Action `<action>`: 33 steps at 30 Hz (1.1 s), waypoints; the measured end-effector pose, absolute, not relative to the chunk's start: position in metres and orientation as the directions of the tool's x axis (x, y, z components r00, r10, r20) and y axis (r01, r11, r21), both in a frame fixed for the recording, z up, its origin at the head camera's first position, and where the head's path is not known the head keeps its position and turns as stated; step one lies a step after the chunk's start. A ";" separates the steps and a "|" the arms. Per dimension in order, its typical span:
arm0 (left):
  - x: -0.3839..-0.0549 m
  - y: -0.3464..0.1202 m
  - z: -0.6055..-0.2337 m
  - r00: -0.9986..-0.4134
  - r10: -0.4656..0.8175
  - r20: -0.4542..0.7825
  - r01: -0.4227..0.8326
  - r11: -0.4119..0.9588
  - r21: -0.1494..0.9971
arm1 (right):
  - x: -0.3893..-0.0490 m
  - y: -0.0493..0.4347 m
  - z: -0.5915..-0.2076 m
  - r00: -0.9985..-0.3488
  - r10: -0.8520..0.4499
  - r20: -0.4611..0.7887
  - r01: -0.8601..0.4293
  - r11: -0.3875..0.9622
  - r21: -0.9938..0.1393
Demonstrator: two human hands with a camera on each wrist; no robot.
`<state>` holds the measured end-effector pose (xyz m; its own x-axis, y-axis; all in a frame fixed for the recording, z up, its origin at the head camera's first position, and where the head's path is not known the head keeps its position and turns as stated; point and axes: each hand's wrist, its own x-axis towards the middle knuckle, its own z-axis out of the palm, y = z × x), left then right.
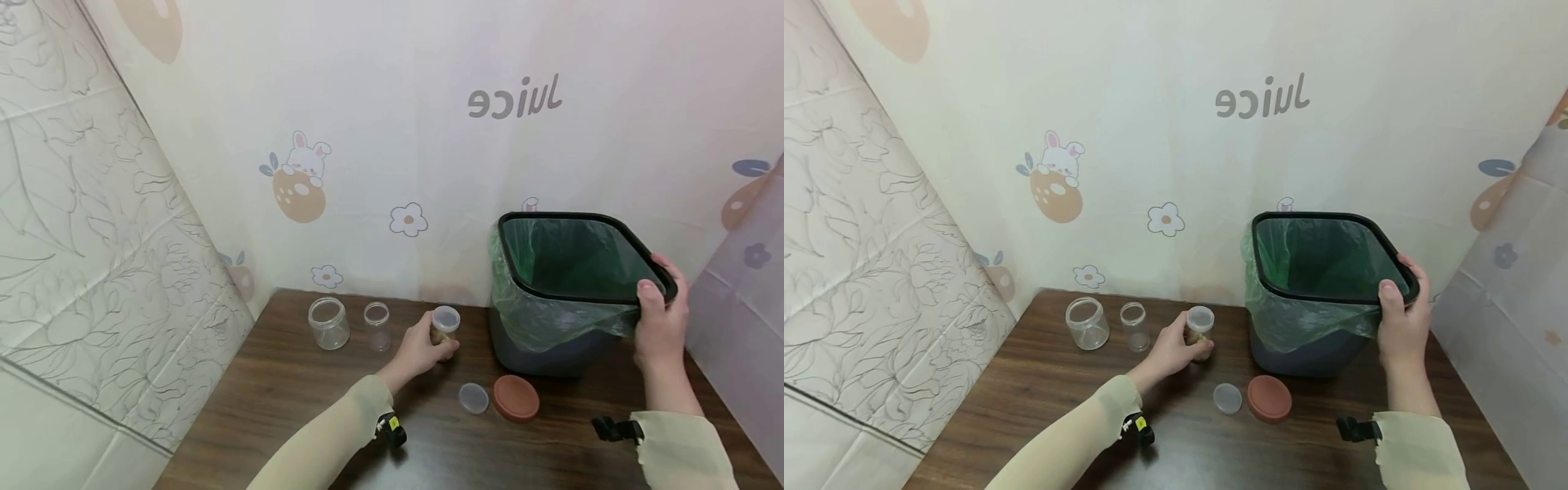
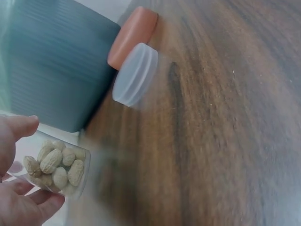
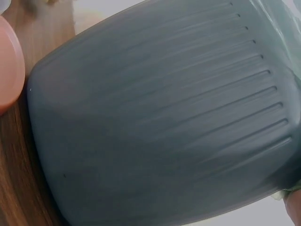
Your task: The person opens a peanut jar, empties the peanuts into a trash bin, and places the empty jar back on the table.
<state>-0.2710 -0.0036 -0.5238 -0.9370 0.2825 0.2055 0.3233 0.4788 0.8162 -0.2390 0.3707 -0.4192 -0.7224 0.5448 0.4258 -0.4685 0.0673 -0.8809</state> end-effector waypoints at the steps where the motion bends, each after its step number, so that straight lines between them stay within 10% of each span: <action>1: -0.269 -0.006 -0.522 -0.937 0.278 0.211 0.325 0.477 0.816 | -0.238 0.371 -0.418 -0.732 0.541 0.414 -0.449 0.074 -0.890; 18: -0.240 -0.052 -0.470 -0.925 0.234 0.298 0.377 0.478 0.793 | -0.201 0.391 -0.403 -0.884 0.353 0.307 -0.084 0.526 -0.847; 26: -0.228 -0.068 -0.453 -0.878 0.266 0.399 0.478 0.556 0.680 | -0.168 0.341 -0.388 -0.662 0.390 0.640 -0.211 0.722 -0.659; 30: -0.222 -0.073 -0.451 -0.856 0.291 0.427 0.511 0.597 0.619 | -0.158 0.303 -0.392 -0.472 0.238 0.849 -0.432 0.777 -0.458; 33: -0.215 -0.076 -0.451 -0.836 0.324 0.442 0.541 0.614 0.575 | -0.151 0.272 -0.402 -0.445 0.088 0.891 -0.560 0.750 -0.353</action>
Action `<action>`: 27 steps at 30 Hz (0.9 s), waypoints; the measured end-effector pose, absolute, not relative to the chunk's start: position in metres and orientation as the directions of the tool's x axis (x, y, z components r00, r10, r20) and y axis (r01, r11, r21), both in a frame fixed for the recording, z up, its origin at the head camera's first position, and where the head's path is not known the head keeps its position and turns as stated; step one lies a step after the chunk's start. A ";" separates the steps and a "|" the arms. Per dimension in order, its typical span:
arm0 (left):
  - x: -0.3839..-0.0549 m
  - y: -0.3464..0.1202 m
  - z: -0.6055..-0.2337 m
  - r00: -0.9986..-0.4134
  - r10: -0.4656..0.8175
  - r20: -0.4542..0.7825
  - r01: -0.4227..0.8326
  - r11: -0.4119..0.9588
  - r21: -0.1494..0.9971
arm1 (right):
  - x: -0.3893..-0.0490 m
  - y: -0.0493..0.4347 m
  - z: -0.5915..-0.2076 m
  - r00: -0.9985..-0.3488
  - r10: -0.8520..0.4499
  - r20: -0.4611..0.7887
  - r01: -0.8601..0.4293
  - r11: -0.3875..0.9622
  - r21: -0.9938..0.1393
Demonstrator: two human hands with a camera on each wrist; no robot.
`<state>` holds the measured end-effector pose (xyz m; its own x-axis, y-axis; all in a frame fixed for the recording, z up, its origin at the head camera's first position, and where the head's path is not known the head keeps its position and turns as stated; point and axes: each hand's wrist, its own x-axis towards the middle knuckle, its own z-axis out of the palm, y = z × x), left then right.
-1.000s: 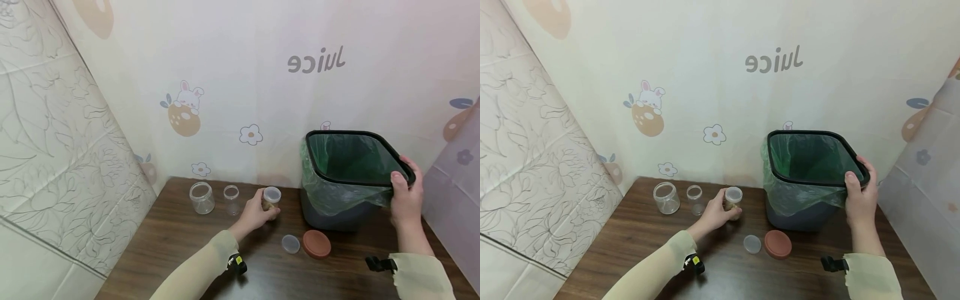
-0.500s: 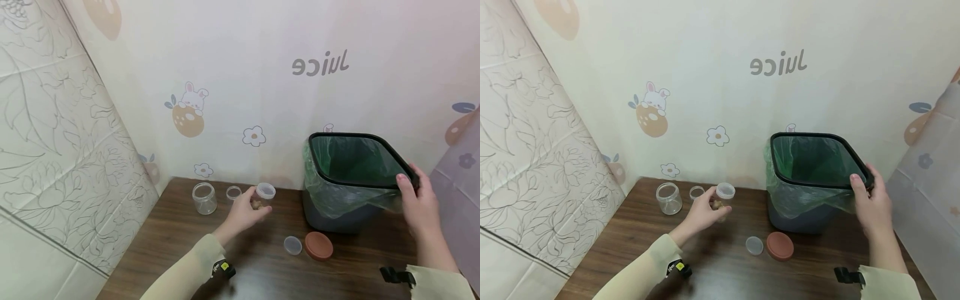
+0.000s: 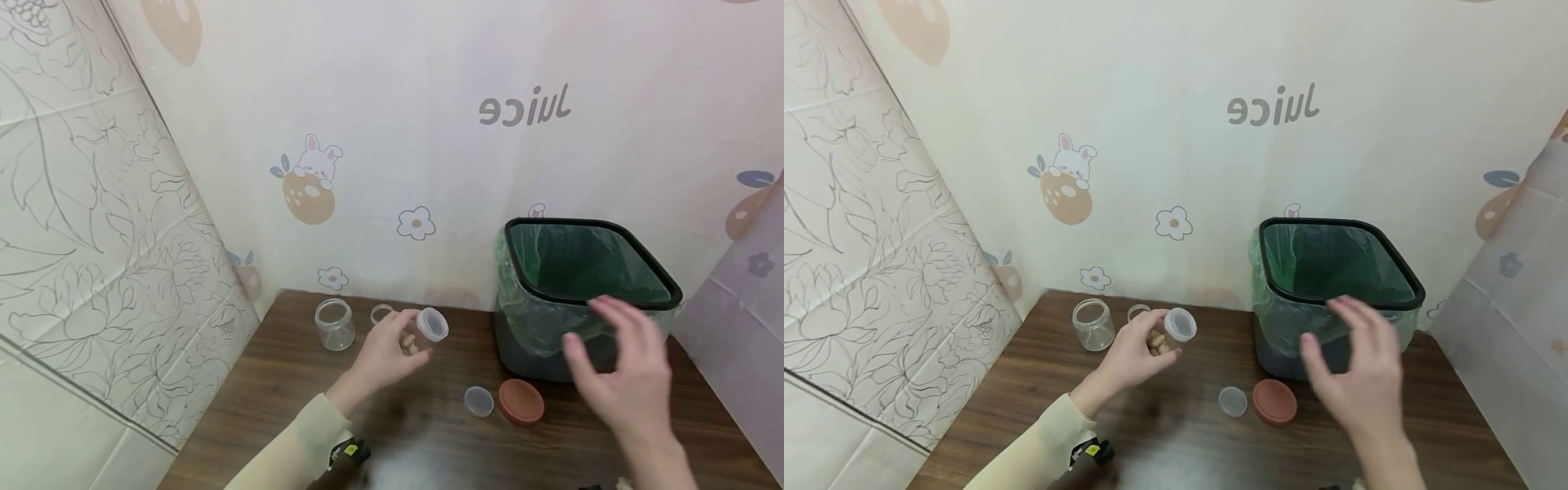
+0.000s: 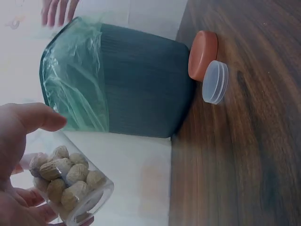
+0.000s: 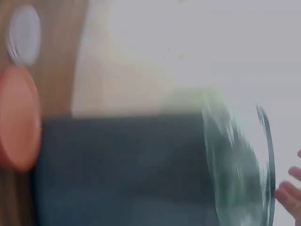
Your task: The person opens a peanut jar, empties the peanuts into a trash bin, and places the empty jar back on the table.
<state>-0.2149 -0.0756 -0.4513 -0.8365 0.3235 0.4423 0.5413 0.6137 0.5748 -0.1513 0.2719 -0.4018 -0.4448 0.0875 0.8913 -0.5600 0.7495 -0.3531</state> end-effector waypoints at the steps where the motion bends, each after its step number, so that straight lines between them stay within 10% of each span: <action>1: -0.212 -0.076 -0.452 -0.828 0.335 0.450 0.553 0.619 0.558 | -0.149 0.262 -0.407 -0.466 0.049 0.884 -0.584 0.734 -0.348; 14: -0.191 -0.066 -0.461 -0.757 0.437 0.487 0.624 0.705 0.337 | -0.141 0.184 -0.465 -0.874 -0.027 0.486 -0.400 0.608 -0.686; 27: -0.183 -0.060 -0.479 -0.748 0.455 0.482 0.611 0.757 0.233 | -0.149 0.162 -0.490 -0.948 -0.004 0.319 -0.277 0.502 -0.819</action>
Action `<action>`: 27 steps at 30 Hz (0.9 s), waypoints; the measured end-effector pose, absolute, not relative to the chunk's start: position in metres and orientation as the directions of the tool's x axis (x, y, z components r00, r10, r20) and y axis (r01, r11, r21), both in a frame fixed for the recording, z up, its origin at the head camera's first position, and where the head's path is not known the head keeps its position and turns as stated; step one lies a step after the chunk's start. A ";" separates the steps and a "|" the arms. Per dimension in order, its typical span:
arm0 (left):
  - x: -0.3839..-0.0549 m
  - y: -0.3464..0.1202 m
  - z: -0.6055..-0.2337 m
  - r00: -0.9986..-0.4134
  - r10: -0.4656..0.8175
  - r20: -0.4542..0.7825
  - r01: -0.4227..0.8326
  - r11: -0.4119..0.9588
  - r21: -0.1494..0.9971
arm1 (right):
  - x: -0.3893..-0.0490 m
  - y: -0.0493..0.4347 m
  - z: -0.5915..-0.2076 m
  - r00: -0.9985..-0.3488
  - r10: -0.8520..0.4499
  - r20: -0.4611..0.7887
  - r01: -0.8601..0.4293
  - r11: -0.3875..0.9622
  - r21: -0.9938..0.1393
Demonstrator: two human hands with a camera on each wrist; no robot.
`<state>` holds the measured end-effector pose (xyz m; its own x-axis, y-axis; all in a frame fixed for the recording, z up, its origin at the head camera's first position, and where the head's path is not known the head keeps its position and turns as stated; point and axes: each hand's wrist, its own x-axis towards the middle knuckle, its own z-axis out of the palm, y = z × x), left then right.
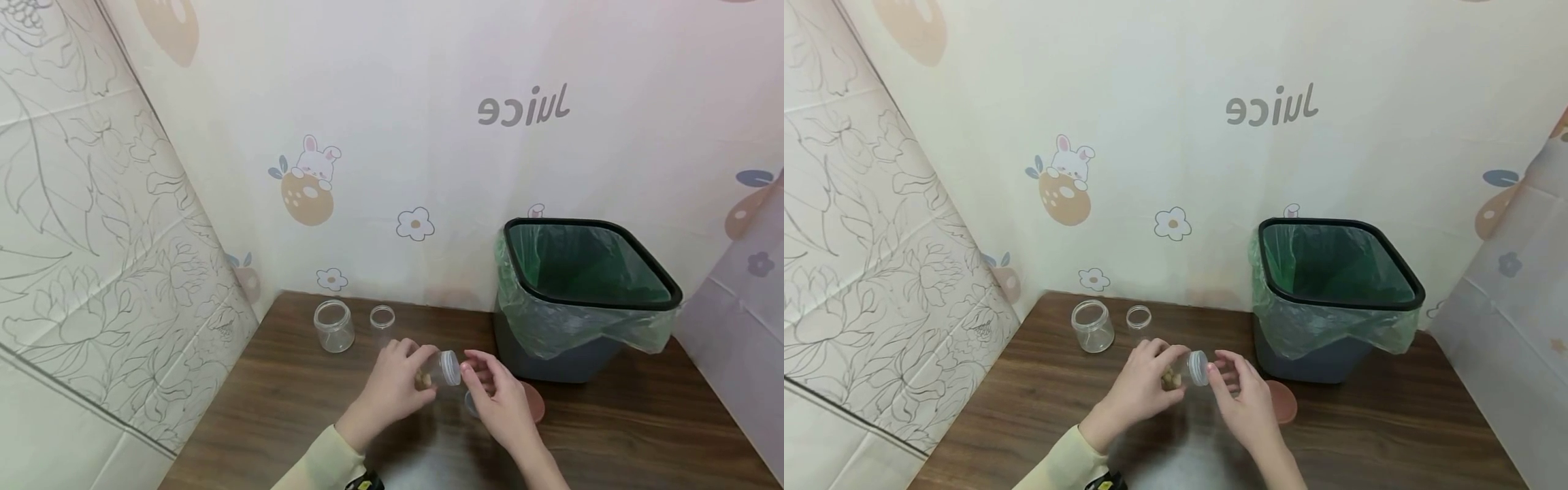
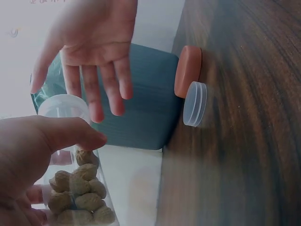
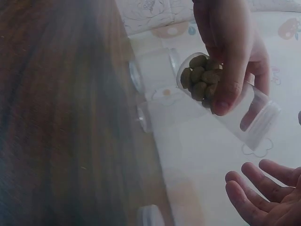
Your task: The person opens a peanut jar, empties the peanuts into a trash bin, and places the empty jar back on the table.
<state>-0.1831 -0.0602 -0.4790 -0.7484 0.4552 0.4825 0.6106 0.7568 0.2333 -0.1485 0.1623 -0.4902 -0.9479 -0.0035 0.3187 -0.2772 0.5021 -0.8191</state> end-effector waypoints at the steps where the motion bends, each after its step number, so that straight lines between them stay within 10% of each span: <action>1: -0.183 -0.060 -0.481 -0.753 0.455 0.475 0.607 0.758 0.237 | -0.149 0.161 -0.493 -0.951 -0.005 0.309 -0.271 0.495 -0.826; 27: -0.180 -0.056 -0.523 -0.807 0.430 0.406 0.554 0.789 0.266 | -0.158 0.146 -0.533 -0.999 0.035 0.032 -0.014 0.437 -0.899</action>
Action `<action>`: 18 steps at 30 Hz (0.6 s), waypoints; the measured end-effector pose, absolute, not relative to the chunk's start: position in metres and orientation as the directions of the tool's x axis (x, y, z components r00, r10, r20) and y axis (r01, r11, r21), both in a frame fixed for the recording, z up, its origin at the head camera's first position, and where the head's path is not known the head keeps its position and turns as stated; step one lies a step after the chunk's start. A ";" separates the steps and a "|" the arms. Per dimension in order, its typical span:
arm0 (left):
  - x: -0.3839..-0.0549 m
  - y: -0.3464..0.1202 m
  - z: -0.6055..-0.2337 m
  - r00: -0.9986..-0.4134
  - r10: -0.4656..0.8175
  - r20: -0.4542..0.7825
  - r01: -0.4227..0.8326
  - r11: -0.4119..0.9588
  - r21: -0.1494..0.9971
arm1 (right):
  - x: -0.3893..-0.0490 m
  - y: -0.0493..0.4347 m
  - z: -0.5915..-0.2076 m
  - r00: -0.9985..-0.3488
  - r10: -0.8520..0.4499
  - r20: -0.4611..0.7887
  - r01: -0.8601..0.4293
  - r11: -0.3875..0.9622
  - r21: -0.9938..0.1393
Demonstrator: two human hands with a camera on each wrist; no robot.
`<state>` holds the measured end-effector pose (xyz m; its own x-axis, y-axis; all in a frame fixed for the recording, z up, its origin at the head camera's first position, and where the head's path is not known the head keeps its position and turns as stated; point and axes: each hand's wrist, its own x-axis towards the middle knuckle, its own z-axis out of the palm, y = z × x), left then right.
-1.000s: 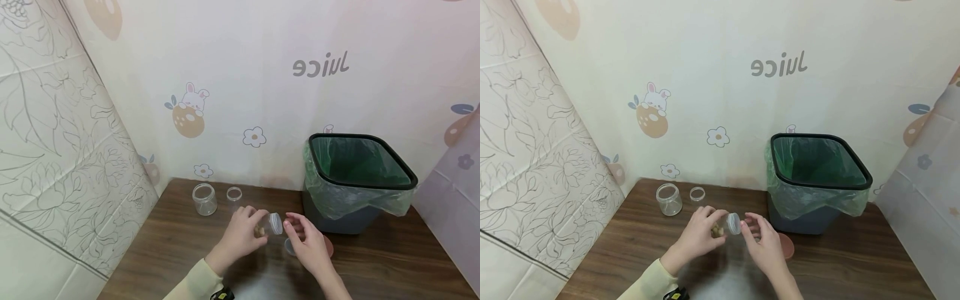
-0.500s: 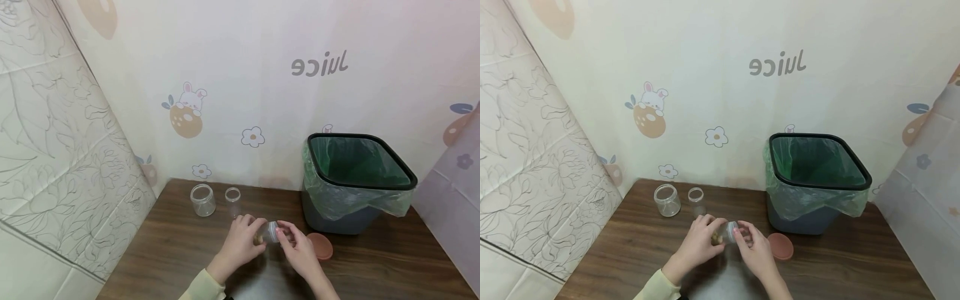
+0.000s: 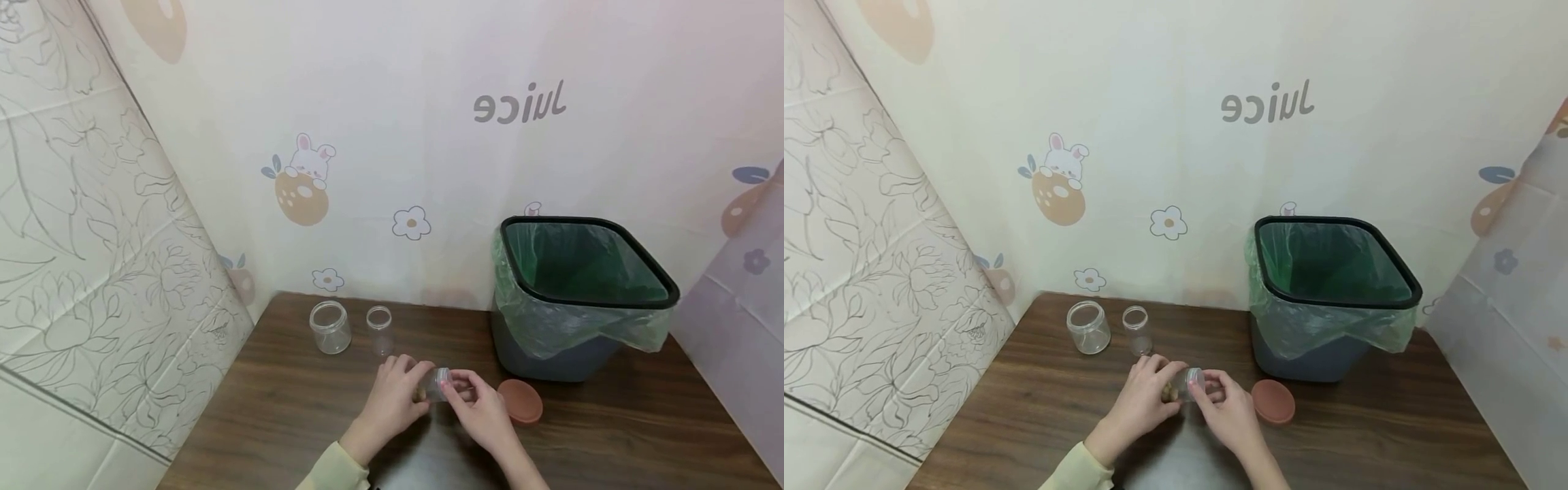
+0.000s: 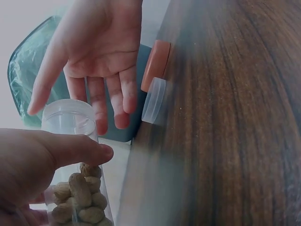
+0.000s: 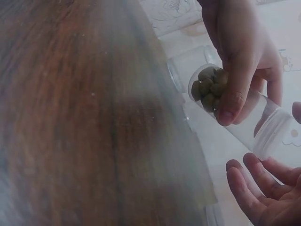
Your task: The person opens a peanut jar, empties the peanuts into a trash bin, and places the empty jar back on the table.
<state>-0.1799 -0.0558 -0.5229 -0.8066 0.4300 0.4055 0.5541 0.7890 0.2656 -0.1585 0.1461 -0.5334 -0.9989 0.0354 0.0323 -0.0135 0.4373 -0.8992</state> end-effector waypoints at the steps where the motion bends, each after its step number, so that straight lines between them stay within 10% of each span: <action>1: -0.180 -0.055 -0.523 -0.806 0.432 0.405 0.555 0.790 0.262 | -0.159 0.146 -0.534 -0.999 0.039 0.032 -0.012 0.440 -0.898; 18: -0.178 -0.053 -0.529 -0.789 0.457 0.411 0.566 0.801 0.197 | -0.158 0.145 -0.535 -0.999 0.029 -0.015 0.024 0.355 -0.935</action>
<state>-0.1785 -0.0526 -0.5289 -0.7891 0.4566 0.4109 0.5658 0.8008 0.1966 -0.1580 0.1451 -0.5345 -0.9995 0.0286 -0.0151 0.0243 0.3551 -0.9345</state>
